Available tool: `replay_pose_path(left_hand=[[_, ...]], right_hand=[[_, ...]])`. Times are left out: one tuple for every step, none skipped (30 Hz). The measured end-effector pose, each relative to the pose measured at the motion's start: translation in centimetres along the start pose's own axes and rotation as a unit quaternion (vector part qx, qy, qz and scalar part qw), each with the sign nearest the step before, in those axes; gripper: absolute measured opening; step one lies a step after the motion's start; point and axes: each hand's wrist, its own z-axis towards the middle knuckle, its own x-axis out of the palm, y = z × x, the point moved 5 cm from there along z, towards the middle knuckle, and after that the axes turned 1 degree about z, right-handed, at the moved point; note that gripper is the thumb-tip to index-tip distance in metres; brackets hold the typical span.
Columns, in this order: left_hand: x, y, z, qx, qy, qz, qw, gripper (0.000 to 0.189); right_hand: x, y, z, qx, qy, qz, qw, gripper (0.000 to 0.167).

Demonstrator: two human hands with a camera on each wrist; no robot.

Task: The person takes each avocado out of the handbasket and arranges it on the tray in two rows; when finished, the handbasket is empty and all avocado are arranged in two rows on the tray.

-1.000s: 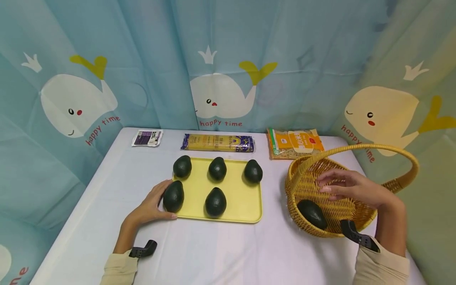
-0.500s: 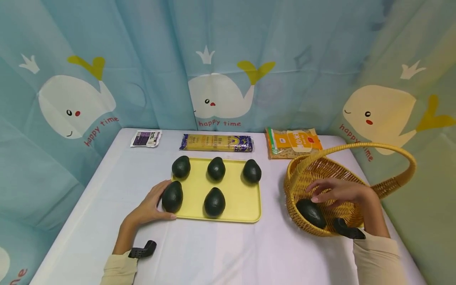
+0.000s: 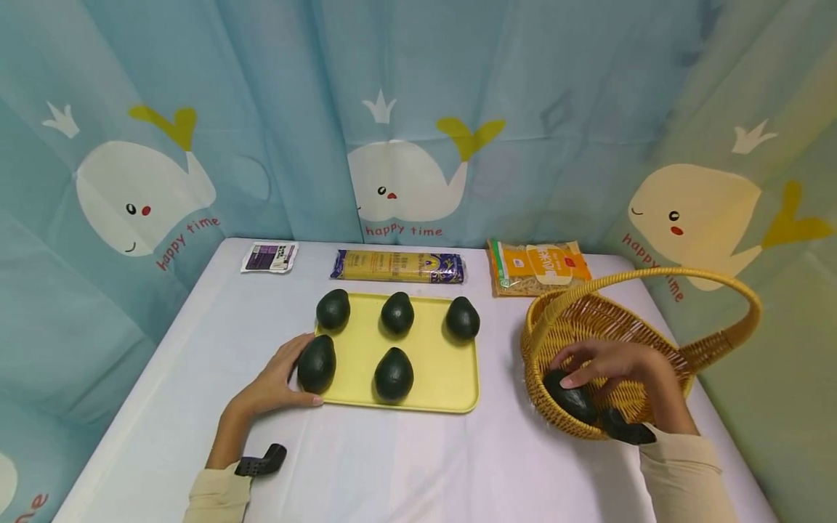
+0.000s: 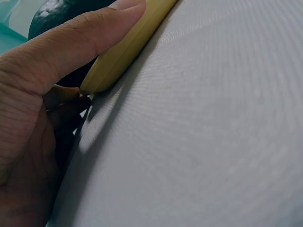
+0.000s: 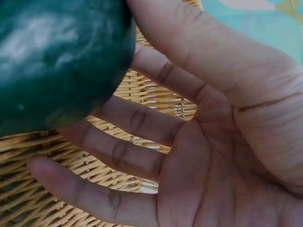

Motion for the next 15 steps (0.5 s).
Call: replay_pose_path(left_hand=[[0.0,0.0,-0.1,-0.001,-0.001,0.000,1.0000,0.121],[0.0,0.1,-0.1,-0.001,-0.001,0.000,1.0000,0.121],[0.0,0.1,-0.1,-0.001,-0.002,0.000,1.0000,0.120],[0.1,0.1,-0.2,-0.001,-0.002,0.000,1.0000,0.120],[0.1,0.1,-0.2,-0.001,-0.002,-0.001,1.0000,0.120],[0.1,0.1,-0.2,-0.001,-0.002,-0.002,1.0000,0.120],[0.1,0.1,-0.2,-0.002,-0.002,-0.003,1.0000,0.120],[0.1,0.1,-0.2,-0.002,-0.001,-0.005,1.0000,0.120],[0.1,0.0,-0.3,-0.002,0.000,-0.005,1.0000,0.120],[0.1,0.0,-0.3,-0.003,0.001,-0.006,1.0000,0.120],[0.1,0.0,-0.2,-0.004,0.001,-0.007,1.0000,0.120],[0.0,0.0,-0.2,-0.004,0.001,-0.007,1.0000,0.120],[0.0,-0.1,-0.2,-0.004,0.001,-0.006,1.0000,0.120],[0.0,-0.1,-0.1,-0.004,0.000,-0.006,1.0000,0.120],[0.0,-0.1,-0.1,-0.003,-0.001,-0.004,1.0000,0.120]], right_hand=[[0.1,0.0,0.1,0.001,0.001,-0.001,1.0000,0.047],[0.3,0.0,0.1,0.003,0.002,-0.002,1.0000,0.048],[0.4,0.1,0.2,0.005,0.003,-0.003,1.0000,0.049],[0.6,0.1,0.2,0.008,0.004,-0.005,0.9999,0.050],[0.7,0.2,0.3,0.009,0.006,-0.007,0.9999,0.051],[0.8,0.2,0.4,0.012,0.007,-0.009,0.9999,0.052],[0.9,0.2,0.4,0.016,0.008,-0.009,0.9998,0.053],[1.0,0.3,0.4,0.019,0.009,-0.009,0.9997,0.054],[1.1,0.3,0.5,0.023,0.010,-0.008,0.9997,0.055],[1.2,0.3,0.5,0.026,0.010,-0.008,0.9996,0.056],[1.3,0.4,0.5,0.029,0.010,-0.006,0.9995,0.057],[1.3,0.4,0.5,0.033,0.009,-0.005,0.9994,0.058],[1.4,0.5,0.5,0.035,0.008,-0.004,0.9994,0.060],[1.4,0.6,0.5,0.036,0.005,-0.005,0.9993,0.061],[1.5,0.7,0.5,0.037,0.003,-0.006,0.9993,0.062]])
